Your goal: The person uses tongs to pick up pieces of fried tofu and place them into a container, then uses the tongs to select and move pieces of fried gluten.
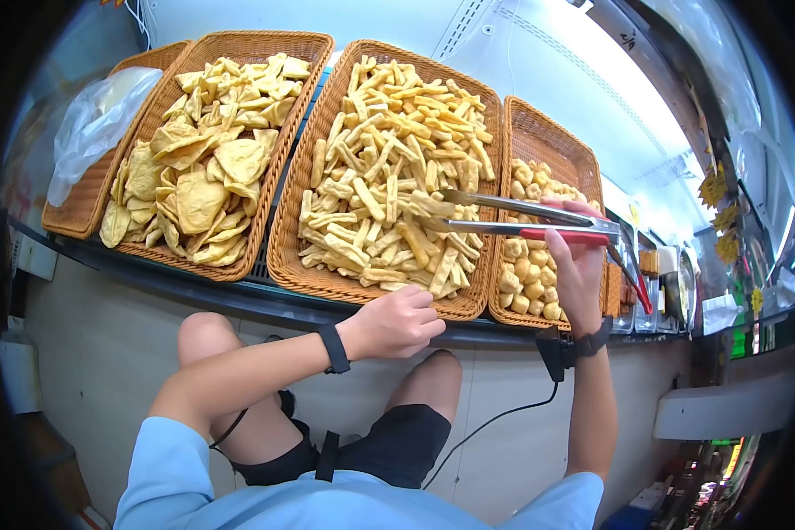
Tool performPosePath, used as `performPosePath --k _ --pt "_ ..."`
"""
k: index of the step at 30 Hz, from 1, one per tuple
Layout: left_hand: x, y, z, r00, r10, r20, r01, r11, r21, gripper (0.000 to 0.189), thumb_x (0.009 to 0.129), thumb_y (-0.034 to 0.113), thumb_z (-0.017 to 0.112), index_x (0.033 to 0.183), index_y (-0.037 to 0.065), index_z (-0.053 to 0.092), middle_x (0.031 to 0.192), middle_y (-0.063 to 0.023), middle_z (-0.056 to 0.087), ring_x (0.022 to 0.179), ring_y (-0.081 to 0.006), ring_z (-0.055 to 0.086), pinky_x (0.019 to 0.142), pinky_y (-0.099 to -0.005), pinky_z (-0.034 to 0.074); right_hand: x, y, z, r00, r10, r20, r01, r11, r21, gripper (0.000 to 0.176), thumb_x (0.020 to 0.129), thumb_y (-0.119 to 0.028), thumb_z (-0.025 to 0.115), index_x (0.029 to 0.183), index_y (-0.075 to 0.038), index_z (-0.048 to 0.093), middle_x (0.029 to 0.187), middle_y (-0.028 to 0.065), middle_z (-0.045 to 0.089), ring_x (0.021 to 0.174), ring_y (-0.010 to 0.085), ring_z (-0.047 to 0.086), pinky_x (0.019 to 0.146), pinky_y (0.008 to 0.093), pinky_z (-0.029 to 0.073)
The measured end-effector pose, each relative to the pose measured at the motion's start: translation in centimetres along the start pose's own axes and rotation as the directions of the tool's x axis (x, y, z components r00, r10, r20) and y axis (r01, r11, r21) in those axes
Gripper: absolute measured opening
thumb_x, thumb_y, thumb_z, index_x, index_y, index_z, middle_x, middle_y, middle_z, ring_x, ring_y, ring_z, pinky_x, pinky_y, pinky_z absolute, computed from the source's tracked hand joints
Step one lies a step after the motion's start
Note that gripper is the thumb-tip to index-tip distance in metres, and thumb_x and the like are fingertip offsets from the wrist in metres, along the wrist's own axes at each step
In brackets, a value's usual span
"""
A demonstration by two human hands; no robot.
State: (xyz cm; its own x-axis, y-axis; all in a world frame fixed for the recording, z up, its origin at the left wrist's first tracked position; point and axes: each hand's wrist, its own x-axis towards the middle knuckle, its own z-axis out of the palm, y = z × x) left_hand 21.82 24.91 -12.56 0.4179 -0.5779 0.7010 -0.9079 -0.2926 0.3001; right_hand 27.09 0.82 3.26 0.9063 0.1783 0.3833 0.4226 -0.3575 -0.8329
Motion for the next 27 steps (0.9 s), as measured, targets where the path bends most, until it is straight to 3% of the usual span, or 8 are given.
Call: performPosePath --k 2,3,7,13,20,23,27 --pt "0.0 -0.1 0.0 1.000 0.004 -0.002 -0.004 1.000 0.012 0.013 0.072 0.012 0.065 0.069 0.010 0.052 0.067 -0.0030 0.053 0.075 -0.0220 0.053 0.074 -0.0341 0.045 -0.1 -0.9 -0.2 1.000 -0.016 -0.001 0.016 0.999 -0.032 0.044 0.096 -0.004 0.059 0.136 -0.001 0.041 0.133 0.0194 0.056 0.125 0.0249 0.056 0.106 0.0389 0.047" --pt "0.0 -0.1 0.0 1.000 0.005 0.000 -0.005 1.000 0.020 0.013 0.072 0.013 0.065 0.069 0.010 0.052 0.067 -0.0029 0.053 0.075 -0.0219 0.053 0.074 -0.0340 0.045 0.2 -1.1 -0.3 1.000 -0.017 0.005 0.017 0.999 -0.051 0.046 0.096 -0.012 0.058 0.137 -0.001 0.041 0.135 0.0205 0.056 0.129 0.0274 0.054 0.111 0.0412 0.042" --pt "-0.1 0.0 0.0 1.000 0.003 0.001 -0.003 0.999 0.037 0.012 0.073 0.012 0.064 0.069 0.010 0.053 0.068 -0.0026 0.053 0.076 -0.0215 0.053 0.075 -0.0339 0.045 3.4 -1.3 -0.7 0.987 -0.093 -0.129 0.087 0.995 -0.054 0.056 0.099 -0.019 0.059 0.143 0.003 0.034 0.143 0.0222 0.047 0.134 0.0276 0.048 0.115 0.0406 0.039" --pt "-0.1 0.1 0.1 1.000 0.000 -0.004 0.001 0.999 0.046 0.012 0.072 0.013 0.064 0.069 0.010 0.052 0.067 -0.0026 0.053 0.076 -0.0215 0.053 0.074 -0.0337 0.044 13.0 3.0 0.7 0.954 -0.064 -0.292 0.087 0.994 0.065 0.068 0.095 -0.036 0.069 0.140 0.003 0.036 0.136 0.0193 0.051 0.129 0.0230 0.049 0.113 0.0360 0.036" --pt "-0.2 0.1 0.1 1.000 -0.001 -0.018 0.002 1.000 0.018 0.012 0.075 0.014 0.062 0.069 0.010 0.053 0.067 -0.0025 0.052 0.076 -0.0212 0.053 0.074 -0.0327 0.045 17.0 4.6 2.5 0.939 -0.093 -0.331 0.002 0.964 -0.266 0.068 0.095 -0.036 0.070 0.135 0.006 0.035 0.125 0.0198 0.052 0.120 0.0240 0.056 0.102 0.0335 0.045" --pt "-0.3 0.1 0.1 1.000 0.001 -0.005 -0.001 0.999 0.045 0.012 0.077 0.014 0.061 0.069 0.010 0.054 0.067 -0.0025 0.052 0.076 -0.0209 0.053 0.075 -0.0323 0.045 17.4 5.7 3.0 0.952 -0.150 -0.267 0.089 0.969 -0.229 0.066 0.095 -0.034 0.070 0.133 0.006 0.035 0.123 0.0191 0.052 0.117 0.0243 0.059 0.101 0.0325 0.046" --pt "0.0 0.1 0.2 1.000 0.000 -0.002 0.000 0.999 0.054 0.011 0.077 0.015 0.061 0.069 0.010 0.054 0.067 -0.0025 0.053 0.076 -0.0205 0.054 0.075 -0.0323 0.045 18.2 8.2 4.5 0.933 -0.168 -0.319 0.120 0.979 -0.165 0.061 0.095 -0.031 0.071 0.129 0.006 0.037 0.115 0.0172 0.057 0.110 0.0225 0.062 0.097 0.0315 0.049"
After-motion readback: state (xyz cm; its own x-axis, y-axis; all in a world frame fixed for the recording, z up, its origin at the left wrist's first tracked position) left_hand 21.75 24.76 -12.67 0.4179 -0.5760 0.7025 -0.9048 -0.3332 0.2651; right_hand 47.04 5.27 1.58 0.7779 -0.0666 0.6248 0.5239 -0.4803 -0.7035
